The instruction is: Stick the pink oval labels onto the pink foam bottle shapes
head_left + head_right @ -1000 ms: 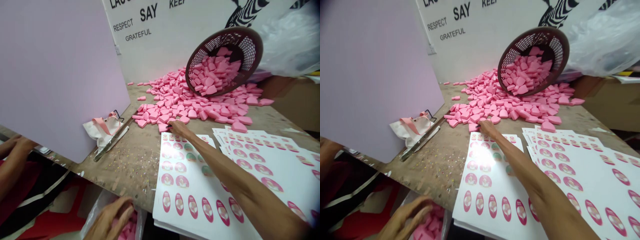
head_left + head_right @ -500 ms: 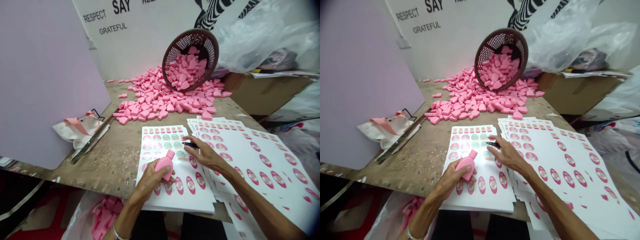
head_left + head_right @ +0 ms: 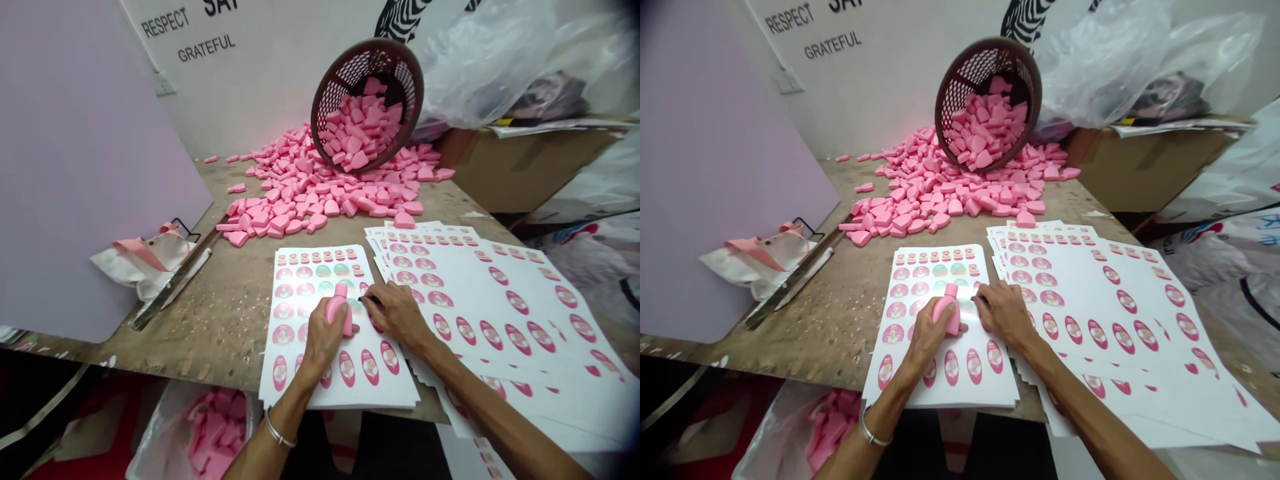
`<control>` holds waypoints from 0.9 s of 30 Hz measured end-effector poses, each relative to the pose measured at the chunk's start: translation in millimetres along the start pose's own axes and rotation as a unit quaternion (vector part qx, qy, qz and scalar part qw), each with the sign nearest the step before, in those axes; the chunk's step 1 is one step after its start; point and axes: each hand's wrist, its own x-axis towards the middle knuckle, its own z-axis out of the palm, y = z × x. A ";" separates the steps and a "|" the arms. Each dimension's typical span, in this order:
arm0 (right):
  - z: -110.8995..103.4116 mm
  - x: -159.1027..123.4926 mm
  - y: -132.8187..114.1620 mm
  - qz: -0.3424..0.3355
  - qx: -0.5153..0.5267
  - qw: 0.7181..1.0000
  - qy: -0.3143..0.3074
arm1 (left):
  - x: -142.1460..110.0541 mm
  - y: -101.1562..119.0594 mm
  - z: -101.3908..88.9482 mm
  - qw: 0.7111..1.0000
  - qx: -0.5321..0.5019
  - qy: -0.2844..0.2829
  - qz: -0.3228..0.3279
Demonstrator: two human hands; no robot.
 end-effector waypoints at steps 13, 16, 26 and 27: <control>0.7 -11.1 -14.9 0.007 -0.033 0.999 0.035 | -13.5 2.4 -6.2 1.000 0.010 -0.016 -0.006; 0.1 -12.0 -16.0 0.007 -0.040 0.999 0.033 | -13.3 0.9 -6.6 1.000 0.008 -0.018 -0.003; 0.4 -10.0 -10.3 0.046 0.047 0.998 0.002 | -12.8 -1.1 -5.9 1.000 0.013 -0.027 -0.003; 1.3 -10.3 -13.1 0.042 0.046 0.998 0.008 | -12.5 -1.6 -6.2 1.000 0.011 -0.027 0.000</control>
